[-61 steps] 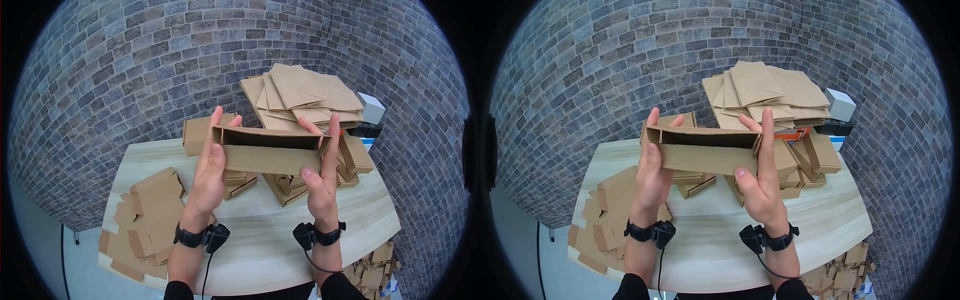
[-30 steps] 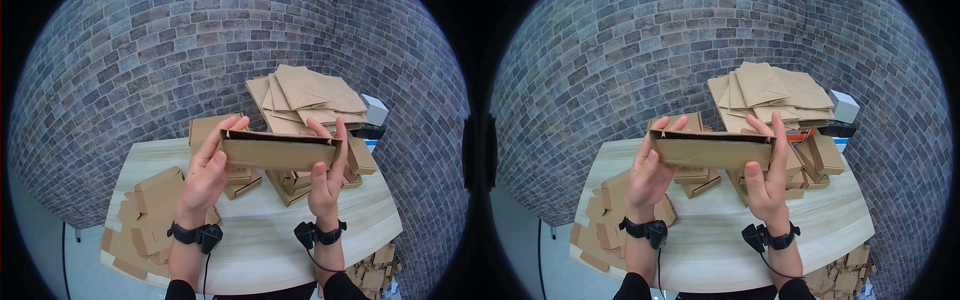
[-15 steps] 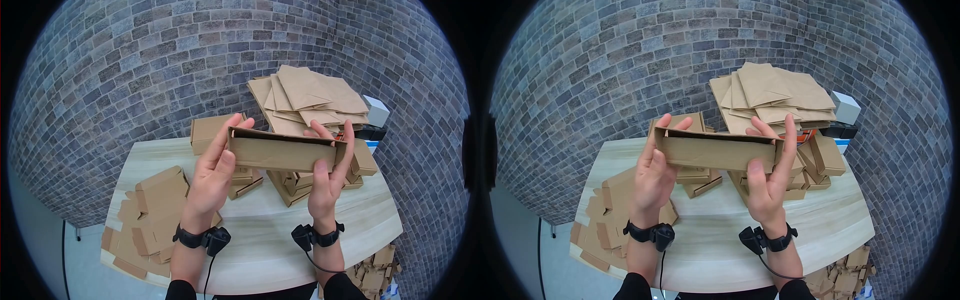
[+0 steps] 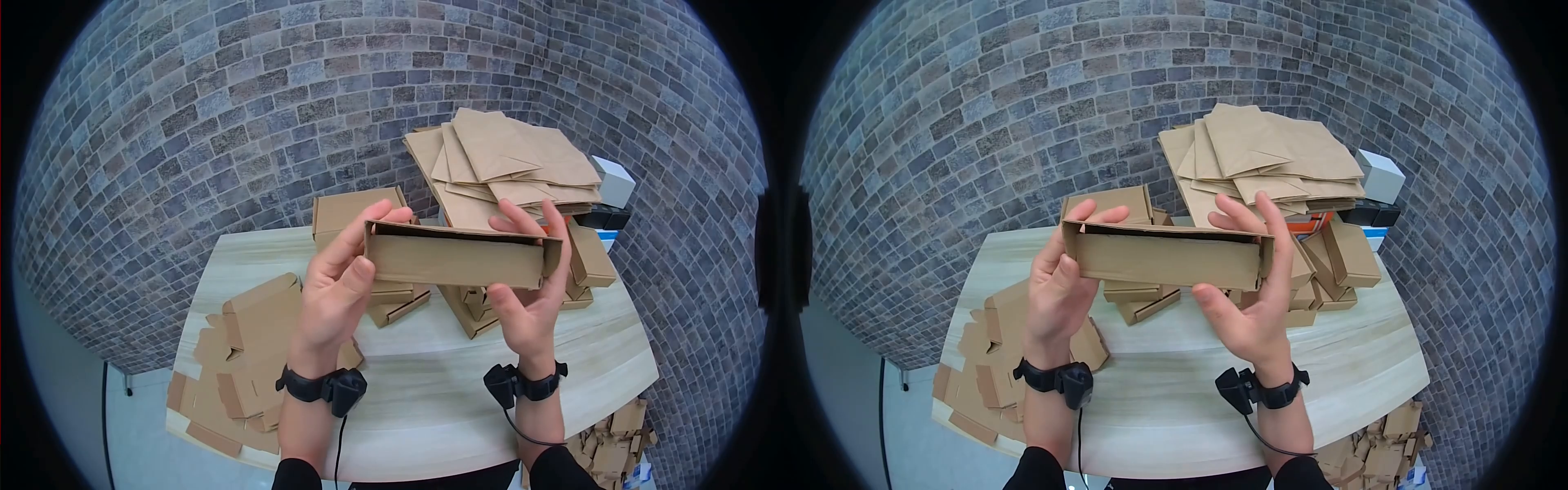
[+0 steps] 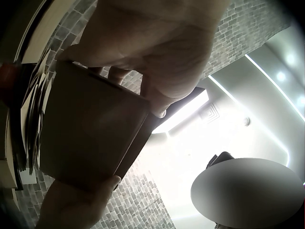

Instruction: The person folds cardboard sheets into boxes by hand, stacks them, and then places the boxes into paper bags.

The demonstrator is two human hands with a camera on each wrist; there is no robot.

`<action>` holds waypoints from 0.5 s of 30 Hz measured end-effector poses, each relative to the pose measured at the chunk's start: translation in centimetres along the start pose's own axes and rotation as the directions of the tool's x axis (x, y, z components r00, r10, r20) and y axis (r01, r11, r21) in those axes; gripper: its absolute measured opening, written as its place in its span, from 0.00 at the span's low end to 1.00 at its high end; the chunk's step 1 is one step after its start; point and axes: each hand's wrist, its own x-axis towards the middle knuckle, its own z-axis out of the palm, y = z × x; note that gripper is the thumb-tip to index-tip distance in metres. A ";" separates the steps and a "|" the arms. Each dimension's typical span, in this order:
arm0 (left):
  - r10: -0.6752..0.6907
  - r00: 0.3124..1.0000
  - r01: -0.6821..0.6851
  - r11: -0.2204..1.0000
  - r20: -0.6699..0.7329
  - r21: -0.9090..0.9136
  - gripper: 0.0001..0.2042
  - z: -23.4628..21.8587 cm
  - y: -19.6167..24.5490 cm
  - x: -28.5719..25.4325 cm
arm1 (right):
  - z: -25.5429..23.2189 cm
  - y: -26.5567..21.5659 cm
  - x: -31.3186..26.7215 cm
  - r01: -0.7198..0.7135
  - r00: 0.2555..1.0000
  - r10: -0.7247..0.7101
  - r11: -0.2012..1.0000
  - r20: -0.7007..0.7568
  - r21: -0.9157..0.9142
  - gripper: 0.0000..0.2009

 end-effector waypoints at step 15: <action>-0.002 0.999 -0.020 0.902 0.051 0.431 0.35 1.0 0.9 -0.5 | -2.6 0.1 0.5 -0.172 0.985 0.174 0.972 0.006 0.159 0.47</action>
